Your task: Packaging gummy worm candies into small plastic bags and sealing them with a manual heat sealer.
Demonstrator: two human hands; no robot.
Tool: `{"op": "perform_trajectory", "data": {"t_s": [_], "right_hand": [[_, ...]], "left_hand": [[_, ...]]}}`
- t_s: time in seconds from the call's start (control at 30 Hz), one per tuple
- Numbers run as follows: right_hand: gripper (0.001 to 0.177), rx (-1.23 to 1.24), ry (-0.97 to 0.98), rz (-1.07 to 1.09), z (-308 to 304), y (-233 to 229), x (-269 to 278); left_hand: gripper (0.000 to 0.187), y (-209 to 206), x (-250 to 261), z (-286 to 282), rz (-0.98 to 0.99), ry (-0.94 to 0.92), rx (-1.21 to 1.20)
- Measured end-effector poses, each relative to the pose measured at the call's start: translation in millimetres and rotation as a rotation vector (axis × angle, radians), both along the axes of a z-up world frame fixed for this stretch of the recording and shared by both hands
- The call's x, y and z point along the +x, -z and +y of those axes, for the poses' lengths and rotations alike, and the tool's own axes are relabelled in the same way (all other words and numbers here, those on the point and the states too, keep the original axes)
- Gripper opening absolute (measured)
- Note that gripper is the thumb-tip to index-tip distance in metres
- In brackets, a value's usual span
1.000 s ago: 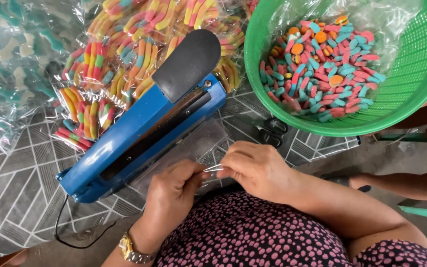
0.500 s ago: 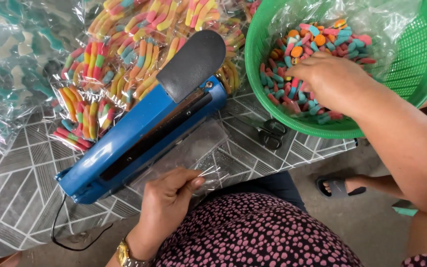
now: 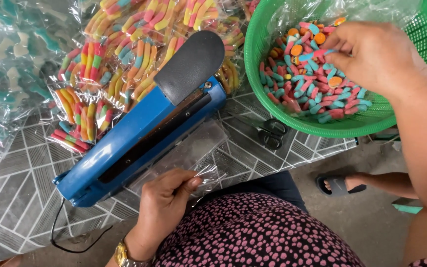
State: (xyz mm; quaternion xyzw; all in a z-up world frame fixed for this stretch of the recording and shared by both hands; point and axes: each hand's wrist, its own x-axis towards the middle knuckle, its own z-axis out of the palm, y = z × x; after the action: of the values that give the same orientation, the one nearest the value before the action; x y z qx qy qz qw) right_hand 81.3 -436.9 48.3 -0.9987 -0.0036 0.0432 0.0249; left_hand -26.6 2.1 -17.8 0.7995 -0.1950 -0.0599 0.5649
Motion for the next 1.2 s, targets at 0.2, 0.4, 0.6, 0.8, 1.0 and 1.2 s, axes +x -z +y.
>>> {"op": "perform_trajectory", "data": {"t_s": [0.2,0.4,0.6,0.8,1.0,1.2], "right_hand": [[0.013,0.306,0.047,-0.079,34,-28,21],[0.012,0.413,0.215,-0.006,94,-74,1],[0.01,0.615,-0.339,-0.193,123,-69,-52],[0.014,0.672,-0.448,-0.126,143,-63,-71],[0.014,0.78,-0.621,-0.085,160,-54,-73],[0.016,0.876,-0.668,-0.048,168,-34,-81]], "left_hand": [[0.015,0,1,0,-0.044,0.008,-0.006],[0.015,4,1,6,0.059,-0.061,0.006],[0.015,-7,11,-4,0.089,-0.014,-0.199],[0.02,-9,13,-9,0.128,0.006,-0.225],[0.02,-9,11,-11,0.135,0.039,-0.233],[0.019,-6,7,-11,0.088,0.103,-0.157]]}}
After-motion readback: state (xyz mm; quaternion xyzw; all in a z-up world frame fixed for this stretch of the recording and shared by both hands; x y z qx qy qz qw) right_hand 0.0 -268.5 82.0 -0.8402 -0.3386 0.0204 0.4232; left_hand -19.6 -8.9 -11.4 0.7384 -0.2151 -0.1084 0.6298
